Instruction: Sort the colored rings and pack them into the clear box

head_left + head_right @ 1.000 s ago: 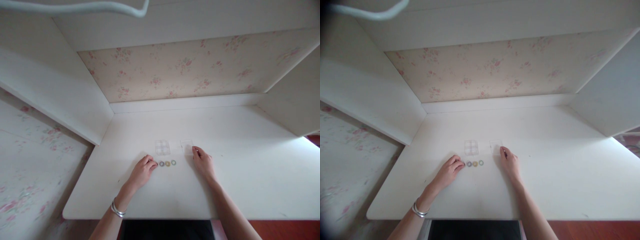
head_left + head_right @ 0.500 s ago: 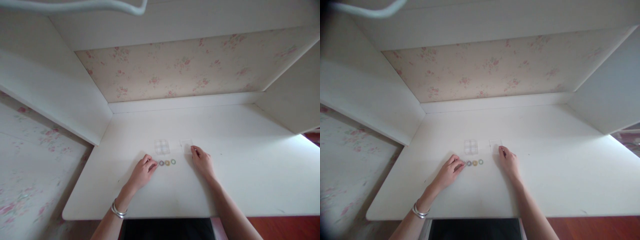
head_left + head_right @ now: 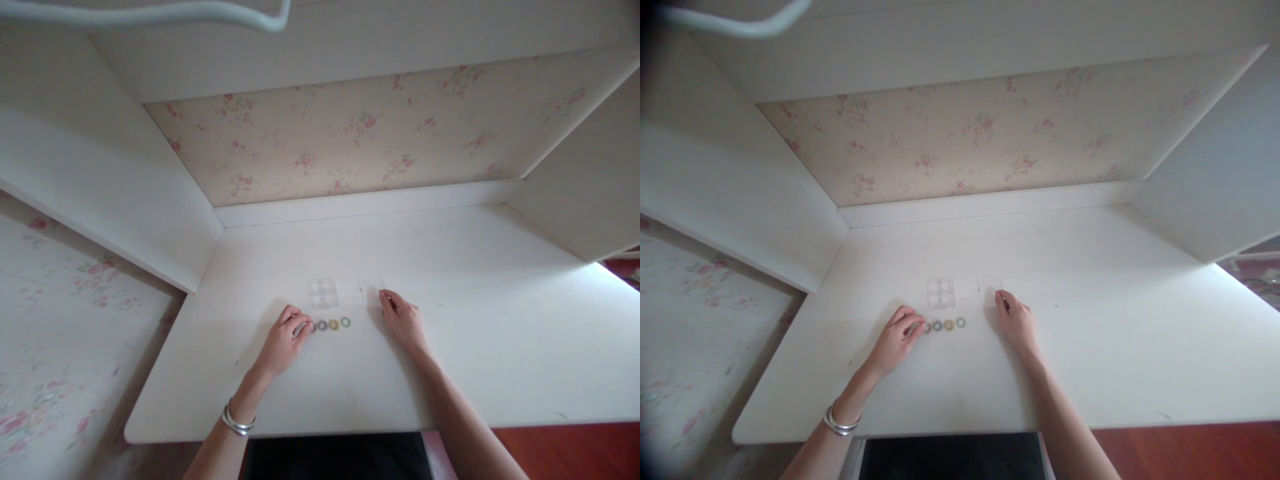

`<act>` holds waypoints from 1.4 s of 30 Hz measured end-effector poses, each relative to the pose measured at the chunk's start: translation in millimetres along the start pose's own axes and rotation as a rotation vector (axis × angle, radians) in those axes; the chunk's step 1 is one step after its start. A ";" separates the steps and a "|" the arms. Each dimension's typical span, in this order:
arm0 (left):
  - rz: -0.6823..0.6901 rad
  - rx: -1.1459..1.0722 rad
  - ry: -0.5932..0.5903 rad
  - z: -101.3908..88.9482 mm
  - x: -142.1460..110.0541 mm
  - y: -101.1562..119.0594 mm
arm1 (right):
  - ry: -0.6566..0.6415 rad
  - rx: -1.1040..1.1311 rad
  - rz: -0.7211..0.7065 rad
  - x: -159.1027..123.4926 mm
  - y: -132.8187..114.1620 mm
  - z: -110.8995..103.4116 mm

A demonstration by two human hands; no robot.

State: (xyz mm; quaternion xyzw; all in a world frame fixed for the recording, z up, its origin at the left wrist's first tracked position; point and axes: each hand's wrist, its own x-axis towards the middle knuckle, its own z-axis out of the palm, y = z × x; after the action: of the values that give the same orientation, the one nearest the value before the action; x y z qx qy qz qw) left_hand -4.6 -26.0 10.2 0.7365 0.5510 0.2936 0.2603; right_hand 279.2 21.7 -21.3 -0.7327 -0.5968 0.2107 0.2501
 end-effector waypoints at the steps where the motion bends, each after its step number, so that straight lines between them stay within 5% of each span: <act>1: -0.001 0.002 0.016 -0.7 2.8 1.1 | -0.002 0.000 0.000 -0.1 0.2 0.3; 11: 0.018 0.072 0.112 11.1 43.3 -1.6 | 0.034 0.053 -0.012 0.3 0.7 1.0; 17: -0.018 0.011 0.159 14.1 29.9 -13.8 | 0.033 0.332 0.050 -26.6 -13.5 3.5; 26: -0.117 -0.139 0.164 -0.5 -7.9 -23.0 | -0.204 -0.027 -0.569 -82.3 -89.4 26.5; 35: -0.148 -0.203 0.176 -4.7 -17.6 -23.9 | -0.191 -0.310 -0.658 -78.5 -114.4 47.3; 42: -0.118 -0.199 0.161 -2.3 -18.0 -25.2 | -0.203 -0.304 -0.661 -78.3 -113.3 51.4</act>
State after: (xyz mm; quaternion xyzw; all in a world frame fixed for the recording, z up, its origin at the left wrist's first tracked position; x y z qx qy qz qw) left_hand -26.8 -36.7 -8.6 0.6475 0.5806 0.3891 0.3037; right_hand 145.3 -30.7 9.1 -0.5045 -0.8473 0.0992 0.1327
